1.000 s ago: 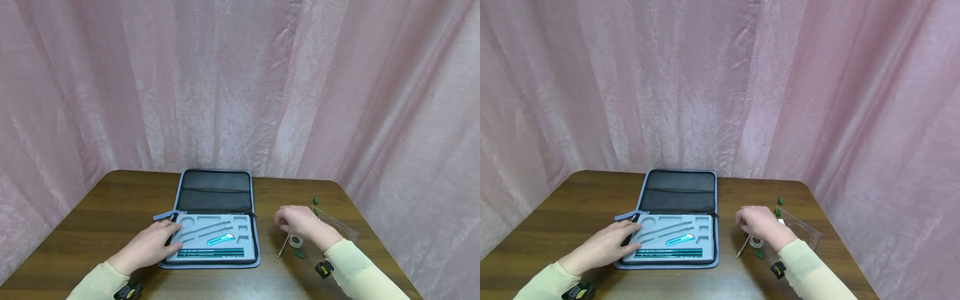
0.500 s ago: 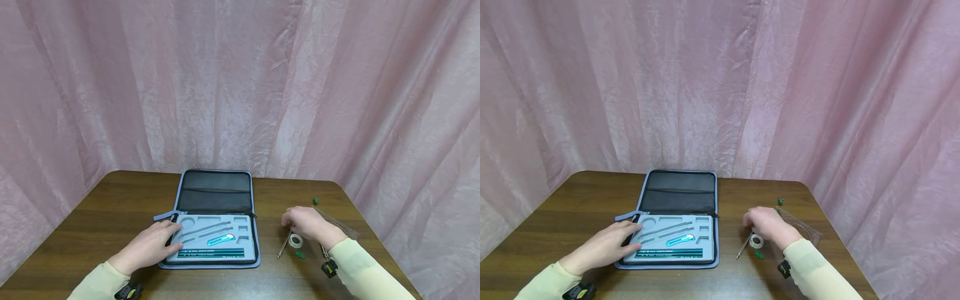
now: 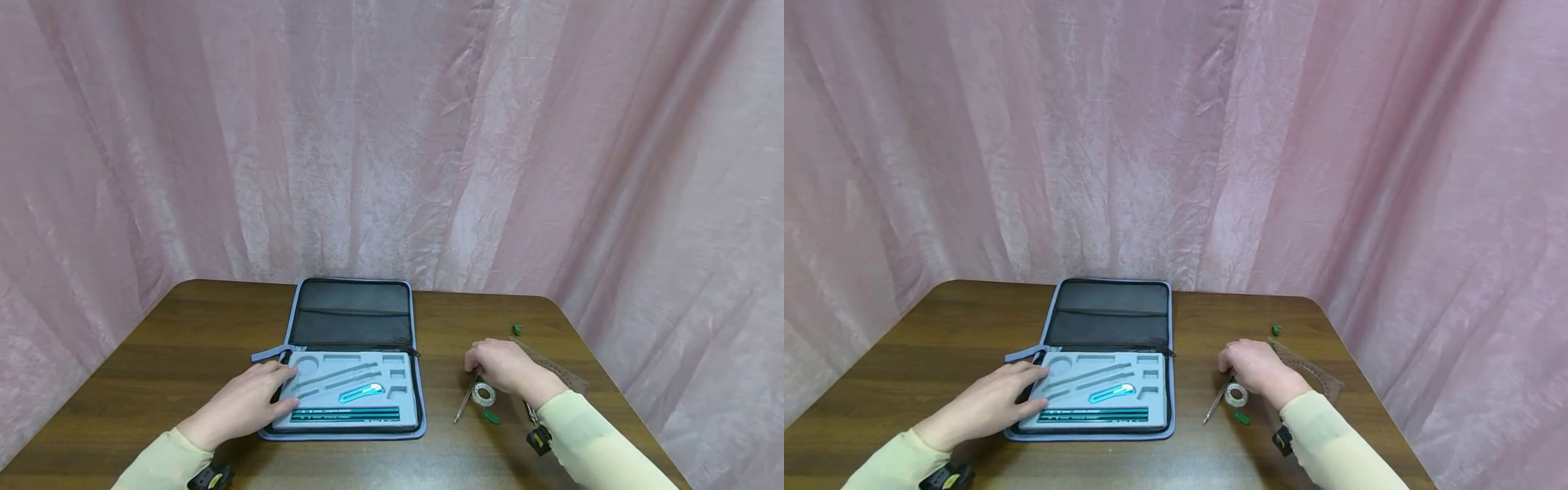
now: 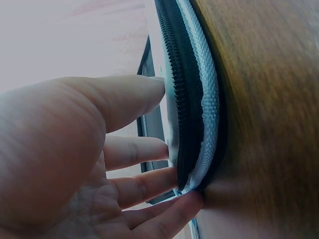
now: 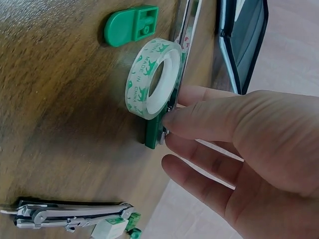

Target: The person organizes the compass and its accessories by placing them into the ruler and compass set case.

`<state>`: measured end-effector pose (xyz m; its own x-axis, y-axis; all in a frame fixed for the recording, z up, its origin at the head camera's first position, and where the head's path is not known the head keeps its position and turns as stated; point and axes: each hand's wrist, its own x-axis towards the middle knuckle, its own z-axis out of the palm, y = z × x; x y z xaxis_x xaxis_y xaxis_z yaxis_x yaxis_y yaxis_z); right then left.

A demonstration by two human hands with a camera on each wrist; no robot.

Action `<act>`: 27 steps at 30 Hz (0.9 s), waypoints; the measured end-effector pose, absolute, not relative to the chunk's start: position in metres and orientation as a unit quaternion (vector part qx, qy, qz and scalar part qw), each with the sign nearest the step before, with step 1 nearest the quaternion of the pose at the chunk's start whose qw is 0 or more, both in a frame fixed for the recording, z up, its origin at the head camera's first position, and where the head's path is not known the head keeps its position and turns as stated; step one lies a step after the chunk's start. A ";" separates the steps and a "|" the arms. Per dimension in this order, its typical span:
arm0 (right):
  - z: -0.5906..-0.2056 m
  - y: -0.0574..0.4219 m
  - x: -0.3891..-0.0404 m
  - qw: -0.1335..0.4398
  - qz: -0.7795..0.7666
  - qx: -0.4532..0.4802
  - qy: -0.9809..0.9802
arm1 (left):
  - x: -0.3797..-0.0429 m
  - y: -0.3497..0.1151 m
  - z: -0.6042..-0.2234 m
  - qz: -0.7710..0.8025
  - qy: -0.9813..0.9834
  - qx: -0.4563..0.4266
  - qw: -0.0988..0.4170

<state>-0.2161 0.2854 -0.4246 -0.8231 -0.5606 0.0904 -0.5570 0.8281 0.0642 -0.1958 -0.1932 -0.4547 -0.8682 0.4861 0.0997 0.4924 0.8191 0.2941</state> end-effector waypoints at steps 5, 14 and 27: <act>-0.425 0.287 -0.216 0.059 -0.024 0.298 -0.952 | -0.196 -0.193 -0.455 -0.157 -0.954 -0.257 0.012; -0.430 0.293 -0.218 0.085 -0.023 0.302 -0.949 | -0.196 -0.193 -0.455 -0.159 -0.954 -0.253 0.007; -0.436 0.297 -0.221 0.098 -0.026 0.303 -0.948 | -0.197 -0.194 -0.455 -0.159 -0.956 -0.247 -0.001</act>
<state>-0.2213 0.2969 -0.4362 -0.7969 -0.5797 0.1699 -0.5695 0.8147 0.1088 -0.1966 -0.1938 -0.4545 -0.8777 0.4731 0.0765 0.4724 0.8272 0.3042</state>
